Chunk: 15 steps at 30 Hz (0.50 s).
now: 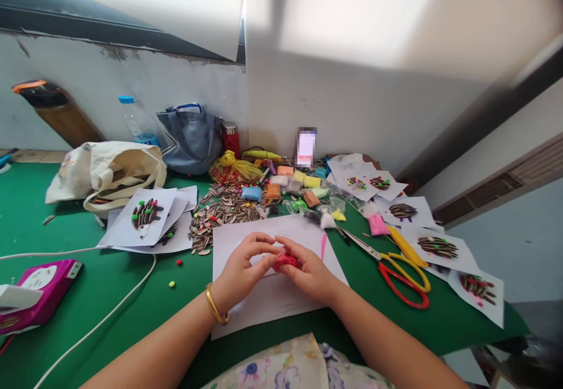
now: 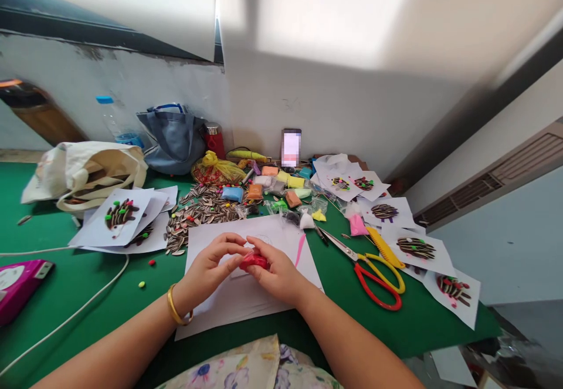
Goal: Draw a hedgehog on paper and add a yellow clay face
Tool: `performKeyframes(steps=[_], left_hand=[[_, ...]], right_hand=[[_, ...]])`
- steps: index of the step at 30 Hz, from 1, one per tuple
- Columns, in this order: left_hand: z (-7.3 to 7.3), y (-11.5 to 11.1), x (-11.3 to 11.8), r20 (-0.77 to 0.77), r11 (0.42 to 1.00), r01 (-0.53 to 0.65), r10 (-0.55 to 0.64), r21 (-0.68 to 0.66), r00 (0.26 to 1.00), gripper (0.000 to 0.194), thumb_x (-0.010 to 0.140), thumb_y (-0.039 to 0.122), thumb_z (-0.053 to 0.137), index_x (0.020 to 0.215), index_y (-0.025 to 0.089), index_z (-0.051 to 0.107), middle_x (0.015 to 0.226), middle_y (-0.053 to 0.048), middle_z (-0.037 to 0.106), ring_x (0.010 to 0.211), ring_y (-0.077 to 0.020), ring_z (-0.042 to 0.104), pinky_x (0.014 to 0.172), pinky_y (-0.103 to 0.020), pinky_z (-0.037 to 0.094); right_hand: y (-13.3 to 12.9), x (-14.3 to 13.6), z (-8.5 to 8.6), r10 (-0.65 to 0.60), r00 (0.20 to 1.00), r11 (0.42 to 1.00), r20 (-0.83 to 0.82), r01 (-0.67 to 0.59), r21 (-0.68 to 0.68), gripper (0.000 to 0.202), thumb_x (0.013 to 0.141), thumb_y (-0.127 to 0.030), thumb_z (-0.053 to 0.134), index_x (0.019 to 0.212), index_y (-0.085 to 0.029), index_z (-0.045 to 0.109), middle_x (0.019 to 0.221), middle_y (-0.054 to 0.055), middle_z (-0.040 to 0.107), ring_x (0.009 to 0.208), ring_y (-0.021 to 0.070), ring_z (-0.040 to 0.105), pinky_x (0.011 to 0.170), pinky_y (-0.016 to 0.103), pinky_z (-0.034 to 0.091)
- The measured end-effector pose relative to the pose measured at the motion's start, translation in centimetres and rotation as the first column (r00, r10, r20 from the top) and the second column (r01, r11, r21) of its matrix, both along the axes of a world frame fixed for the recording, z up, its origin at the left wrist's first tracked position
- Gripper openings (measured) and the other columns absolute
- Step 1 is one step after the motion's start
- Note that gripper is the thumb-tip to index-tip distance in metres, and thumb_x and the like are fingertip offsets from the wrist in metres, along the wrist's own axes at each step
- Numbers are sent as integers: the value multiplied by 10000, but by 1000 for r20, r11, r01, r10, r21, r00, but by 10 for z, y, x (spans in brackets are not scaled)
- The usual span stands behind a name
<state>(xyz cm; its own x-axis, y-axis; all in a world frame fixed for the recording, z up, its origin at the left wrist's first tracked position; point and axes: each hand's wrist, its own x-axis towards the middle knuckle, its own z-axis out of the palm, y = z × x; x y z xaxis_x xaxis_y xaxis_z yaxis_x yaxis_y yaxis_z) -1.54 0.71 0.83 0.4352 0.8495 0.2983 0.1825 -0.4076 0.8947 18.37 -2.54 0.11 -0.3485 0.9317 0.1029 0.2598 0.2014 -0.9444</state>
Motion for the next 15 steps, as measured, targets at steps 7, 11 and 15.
performKeyframes(steps=[7,11,15], left_hand=[[0,3,-2,6,998,-51,51,-22,999,109,868,293,660,841,199,707,834,-33,673,801,-168,622,755,-295,500],[4,1,0,-21,1000,-27,27,3,999,105,877,290,641,849,204,694,848,-30,673,819,-167,610,752,-289,490],[1,1,0,-79,997,-49,44,-65,996,97,854,291,655,827,202,684,805,-17,677,763,-162,608,700,-277,472]], right_hand=[[1,6,-6,-22,999,1000,23,23,-21,592,882,-400,643,1422,-234,467,1378,100,546,1290,284,506,1103,490,371],[1,6,-5,-38,999,999,9,39,-35,601,871,-437,658,1409,-235,483,1351,97,566,1255,280,530,1086,484,383],[1,6,-4,-45,999,997,-17,44,-60,604,877,-439,650,1410,-214,480,1184,80,640,1096,240,610,1007,437,451]])
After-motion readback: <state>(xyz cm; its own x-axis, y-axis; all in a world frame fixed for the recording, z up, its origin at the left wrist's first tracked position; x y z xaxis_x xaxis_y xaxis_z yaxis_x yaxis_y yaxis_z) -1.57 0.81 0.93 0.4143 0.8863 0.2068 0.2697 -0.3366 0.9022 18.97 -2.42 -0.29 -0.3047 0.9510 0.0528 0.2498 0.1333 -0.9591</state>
